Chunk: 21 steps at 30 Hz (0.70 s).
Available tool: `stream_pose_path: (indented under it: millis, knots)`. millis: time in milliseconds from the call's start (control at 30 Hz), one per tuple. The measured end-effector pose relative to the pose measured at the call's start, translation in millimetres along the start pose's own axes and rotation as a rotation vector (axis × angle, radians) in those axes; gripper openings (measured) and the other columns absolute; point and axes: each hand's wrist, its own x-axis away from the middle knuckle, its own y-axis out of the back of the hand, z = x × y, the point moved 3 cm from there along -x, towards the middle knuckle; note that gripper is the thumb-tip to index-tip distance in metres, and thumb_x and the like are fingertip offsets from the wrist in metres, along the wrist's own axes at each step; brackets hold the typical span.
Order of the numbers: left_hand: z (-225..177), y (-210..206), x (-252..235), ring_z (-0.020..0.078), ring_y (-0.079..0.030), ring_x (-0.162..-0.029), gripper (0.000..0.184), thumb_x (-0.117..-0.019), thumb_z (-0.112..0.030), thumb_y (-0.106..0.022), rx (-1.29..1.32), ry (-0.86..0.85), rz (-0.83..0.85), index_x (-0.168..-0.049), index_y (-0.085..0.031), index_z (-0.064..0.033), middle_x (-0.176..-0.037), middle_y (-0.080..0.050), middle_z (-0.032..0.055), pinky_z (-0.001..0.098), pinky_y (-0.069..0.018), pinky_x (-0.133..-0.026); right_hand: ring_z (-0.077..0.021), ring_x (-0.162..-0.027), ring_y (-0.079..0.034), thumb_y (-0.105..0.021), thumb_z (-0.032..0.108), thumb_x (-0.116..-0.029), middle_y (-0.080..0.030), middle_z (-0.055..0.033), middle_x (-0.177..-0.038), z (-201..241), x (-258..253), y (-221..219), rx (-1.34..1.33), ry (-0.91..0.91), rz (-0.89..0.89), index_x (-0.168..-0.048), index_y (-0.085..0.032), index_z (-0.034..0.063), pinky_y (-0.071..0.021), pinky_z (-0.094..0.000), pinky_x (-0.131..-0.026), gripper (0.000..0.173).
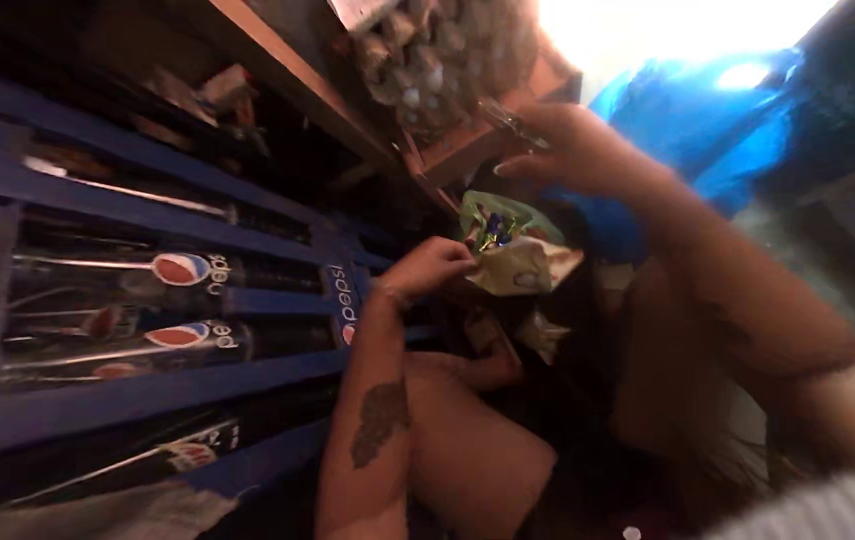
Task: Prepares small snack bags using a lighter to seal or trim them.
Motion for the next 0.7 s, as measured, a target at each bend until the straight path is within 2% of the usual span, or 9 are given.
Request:
stream_pose_path:
  millis: [67, 200, 300, 400, 467, 500, 567, 667, 700]
  knots:
    - [7.0, 26.9, 26.4, 0.0038, -0.061, -0.067, 0.016, -0.1018, -0.009, -0.058, 0.259, -0.063, -0.187, -0.092, -0.068, -0.0017, -0.076, -0.066, -0.0002, 0.0239, -0.0547, -0.066, -0.0094, -0.074, -0.066, -0.075, 0.031, -0.0945, -0.068, -0.0045, -0.093, 4.9, -2.9, 2.7, -0.032, 0.022, -0.005, -0.117, -0.064, 0.006, -0.0583, -0.0306, -0.071, 0.035]
    - [22.8, 28.5, 33.6, -0.0006, -0.06, -0.062, 0.023, -0.1033, -0.008, -0.046, 0.735, -0.133, -0.491, -0.088, -0.063, -0.0101, -0.073, -0.065, -0.0072, 0.0178, -0.0527, -0.059, -0.0029, -0.079, -0.064, -0.075, 0.024, -0.0919, -0.068, -0.0034, -0.096, 10.0, -8.8, -5.0, -0.101, 0.187, 0.062, -0.118, -0.064, 0.0013, -0.0559, -0.0237, -0.075, 0.036]
    - [25.7, 25.1, 30.9, 0.0027, -0.066, -0.07, 0.026, -0.1048, -0.009, -0.04, 0.977, -0.131, -0.628, -0.098, -0.066, -0.0087, -0.081, -0.07, -0.0049, 0.0217, -0.0577, -0.066, 0.0, -0.091, -0.065, -0.081, 0.024, -0.0819, -0.07, -0.0014, -0.106, 10.8, -14.9, -21.9, -0.132, 0.263, 0.178, -0.125, -0.062, 0.0011, -0.0561, -0.0202, -0.084, 0.052]
    - [35.2, 28.4, 29.0, 0.0057, -0.062, -0.065, 0.02, -0.1045, -0.013, -0.047, 1.14, -0.074, -0.739, -0.108, -0.065, -0.0056, -0.077, -0.064, -0.0021, 0.0233, -0.0566, -0.064, -0.0057, -0.098, -0.066, -0.092, 0.022, -0.0694, -0.07, -0.0045, -0.114, 20.1, -20.6, -41.2, -0.065, 0.258, 0.211, -0.135, -0.059, 0.0037, -0.0567, -0.026, -0.089, 0.076]
    - [39.4, 30.1, 30.6, 0.0051, -0.06, -0.062, 0.016, -0.1042, -0.014, -0.05, 1.189, -0.074, -0.777, -0.107, -0.065, -0.0072, -0.073, -0.062, -0.0032, 0.0223, -0.0563, -0.063, -0.0168, -0.106, -0.065, -0.095, 0.023, -0.0679, -0.065, -0.0104, -0.126, 23.6, -25.9, -56.0, 0.037, 0.275, 0.215, -0.14, -0.057, 0.0061, -0.0558, -0.0395, -0.093, 0.083]
    - [40.8, 30.2, 31.3, 0.0053, -0.059, -0.061, 0.015, -0.1038, -0.015, -0.052, 1.199, -0.073, -0.807, -0.106, -0.065, -0.0078, -0.072, -0.061, -0.0035, 0.0225, -0.0562, -0.062, -0.0202, -0.107, -0.065, -0.095, 0.026, -0.0689, -0.063, -0.011, -0.129, 23.8, -29.2, -63.2, 0.078, 0.272, 0.207, -0.141, -0.057, 0.0086, -0.0558, -0.0446, -0.093, 0.084]
    - [44.1, 30.3, 31.1, 0.0062, -0.06, -0.063, 0.015, -0.1045, -0.019, -0.052, 1.214, -0.087, -0.883, -0.103, -0.064, -0.0092, -0.072, -0.059, -0.0035, 0.0244, -0.0563, -0.064, -0.0203, -0.099, -0.067, -0.092, 0.025, -0.0741, -0.066, -0.0107, -0.121, 27.4, -32.3, -73.1, 0.1, 0.265, 0.154, -0.139, -0.059, 0.0084, -0.0568, -0.0449, -0.087, 0.074]
    - [39.7, 36.0, 38.5, 0.0086, -0.065, -0.083, 0.038, -0.1102, -0.042, -0.037, 1.17, -0.134, -1.016, -0.11, -0.059, -0.0111, -0.09, -0.064, -0.0024, 0.0301, -0.057, -0.077, -0.0124, -0.086, -0.067, -0.085, 0.017, -0.08, -0.07, -0.008, -0.103, 29.6, -37.4, -77.8, -0.023, 0.213, 0.021, -0.128, -0.061, 0.0051, -0.0576, -0.0339, -0.079, 0.055]
    - [37.8, 37.5, 40.8, 0.0094, -0.064, -0.093, 0.045, -0.1098, -0.049, -0.032, 1.127, -0.14, -1.042, -0.118, -0.059, -0.0134, -0.101, -0.064, -0.0023, 0.0329, -0.0555, -0.083, -0.0102, -0.086, -0.066, -0.084, 0.015, -0.0808, -0.069, -0.0074, -0.102, 27.6, -40.0, -77.8, -0.085, 0.208, -0.014, -0.126, -0.061, 0.0039, -0.0576, -0.0307, -0.079, 0.052]
